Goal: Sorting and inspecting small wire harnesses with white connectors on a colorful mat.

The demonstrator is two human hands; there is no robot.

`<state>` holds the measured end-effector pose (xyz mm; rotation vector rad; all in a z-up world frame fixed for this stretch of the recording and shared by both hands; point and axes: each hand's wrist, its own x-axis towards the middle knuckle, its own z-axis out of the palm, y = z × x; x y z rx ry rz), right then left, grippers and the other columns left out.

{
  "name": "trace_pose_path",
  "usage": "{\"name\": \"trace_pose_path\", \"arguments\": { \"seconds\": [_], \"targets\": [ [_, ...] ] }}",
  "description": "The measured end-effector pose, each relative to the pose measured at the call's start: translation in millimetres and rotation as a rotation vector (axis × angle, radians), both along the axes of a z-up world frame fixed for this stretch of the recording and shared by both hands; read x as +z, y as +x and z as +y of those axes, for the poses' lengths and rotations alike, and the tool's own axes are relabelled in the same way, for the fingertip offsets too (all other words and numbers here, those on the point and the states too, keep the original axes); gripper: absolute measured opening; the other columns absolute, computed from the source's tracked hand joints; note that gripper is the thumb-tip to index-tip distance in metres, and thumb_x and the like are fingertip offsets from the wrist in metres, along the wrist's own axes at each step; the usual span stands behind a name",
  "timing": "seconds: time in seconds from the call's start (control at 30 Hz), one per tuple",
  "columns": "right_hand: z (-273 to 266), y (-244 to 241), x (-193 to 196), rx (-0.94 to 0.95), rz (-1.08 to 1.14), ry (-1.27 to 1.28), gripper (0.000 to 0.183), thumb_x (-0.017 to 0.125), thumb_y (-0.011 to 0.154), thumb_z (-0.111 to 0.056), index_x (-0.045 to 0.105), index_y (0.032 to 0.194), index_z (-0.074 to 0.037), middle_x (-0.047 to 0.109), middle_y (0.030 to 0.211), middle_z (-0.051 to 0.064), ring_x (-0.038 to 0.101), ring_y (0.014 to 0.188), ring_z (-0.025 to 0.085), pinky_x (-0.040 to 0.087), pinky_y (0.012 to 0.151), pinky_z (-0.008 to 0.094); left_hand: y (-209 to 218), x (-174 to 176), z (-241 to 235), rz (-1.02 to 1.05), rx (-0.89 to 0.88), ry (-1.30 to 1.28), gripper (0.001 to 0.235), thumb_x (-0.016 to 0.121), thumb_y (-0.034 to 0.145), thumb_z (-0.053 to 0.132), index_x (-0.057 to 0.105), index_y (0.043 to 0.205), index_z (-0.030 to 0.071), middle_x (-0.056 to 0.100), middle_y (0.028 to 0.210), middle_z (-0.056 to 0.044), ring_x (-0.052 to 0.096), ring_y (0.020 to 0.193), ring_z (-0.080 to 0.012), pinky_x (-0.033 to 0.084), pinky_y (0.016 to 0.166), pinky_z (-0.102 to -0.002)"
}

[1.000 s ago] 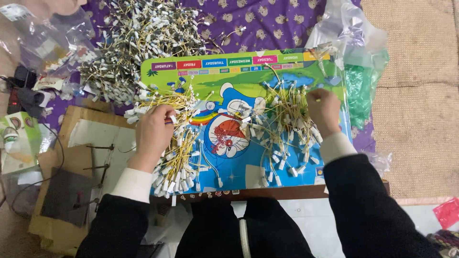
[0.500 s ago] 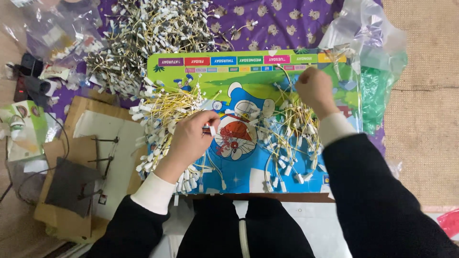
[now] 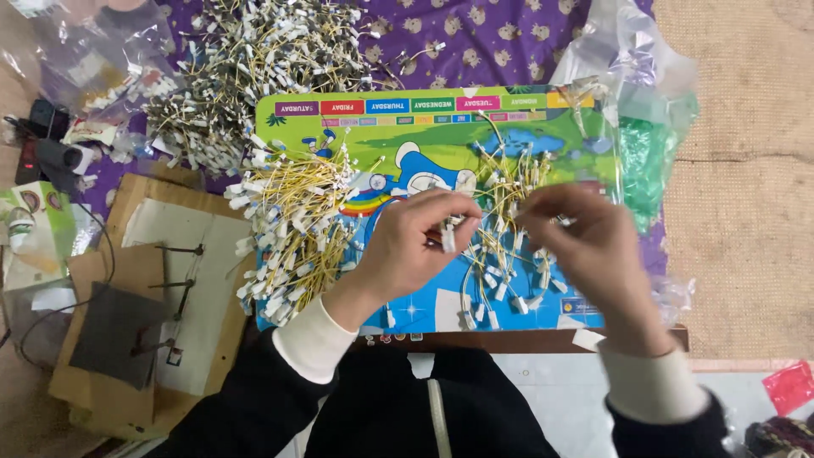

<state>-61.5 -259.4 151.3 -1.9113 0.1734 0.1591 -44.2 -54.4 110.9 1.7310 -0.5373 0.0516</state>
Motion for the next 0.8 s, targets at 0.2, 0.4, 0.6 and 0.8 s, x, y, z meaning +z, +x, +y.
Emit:
{"name": "trace_pose_path", "arguments": {
  "seconds": [0.2,0.4,0.6,0.8],
  "targets": [
    [35,-24,-19,-0.036,-0.133,0.402,0.013,0.07,0.081,0.008,0.067,0.094,0.01,0.067,0.072,0.022,0.068,0.062,0.025,0.059,0.06,0.034,-11,21,11,-0.047,-0.058,0.041,0.01,0.061,0.093,0.008,0.069,0.099,0.01,0.07,0.081,-0.009,0.07,0.072,-0.0264,0.058,0.059,-0.034],
    [51,-34,-15,-0.104,0.07,0.548,0.015,0.069,0.086,-0.004,0.069,0.092,0.009,0.066,0.072,0.017,0.061,0.057,0.017,0.056,0.054,0.03,-17,35,23,-0.162,-0.063,0.106,0.011,0.059,0.092,0.001,0.068,0.095,0.008,0.068,0.077,-0.007,0.068,0.069,-0.0242,0.058,0.061,-0.033],
    [49,-35,-15,-0.08,0.3,0.617,0.018,0.069,0.087,-0.01,0.068,0.088,0.008,0.064,0.071,0.018,0.053,0.053,0.018,0.049,0.046,0.031,-31,38,30,-0.234,-0.062,0.276,0.01,0.058,0.094,0.0,0.067,0.096,0.004,0.065,0.077,-0.01,0.067,0.067,-0.0258,0.057,0.063,-0.036],
    [56,-41,-14,-0.117,0.339,0.648,0.017,0.07,0.085,-0.008,0.066,0.087,0.008,0.061,0.072,0.017,0.049,0.057,0.016,0.048,0.048,0.031,-34,27,33,-0.265,-0.054,0.355,0.011,0.057,0.097,0.006,0.068,0.099,0.006,0.066,0.078,-0.009,0.067,0.065,-0.0238,0.057,0.062,-0.034]
  ]
}}
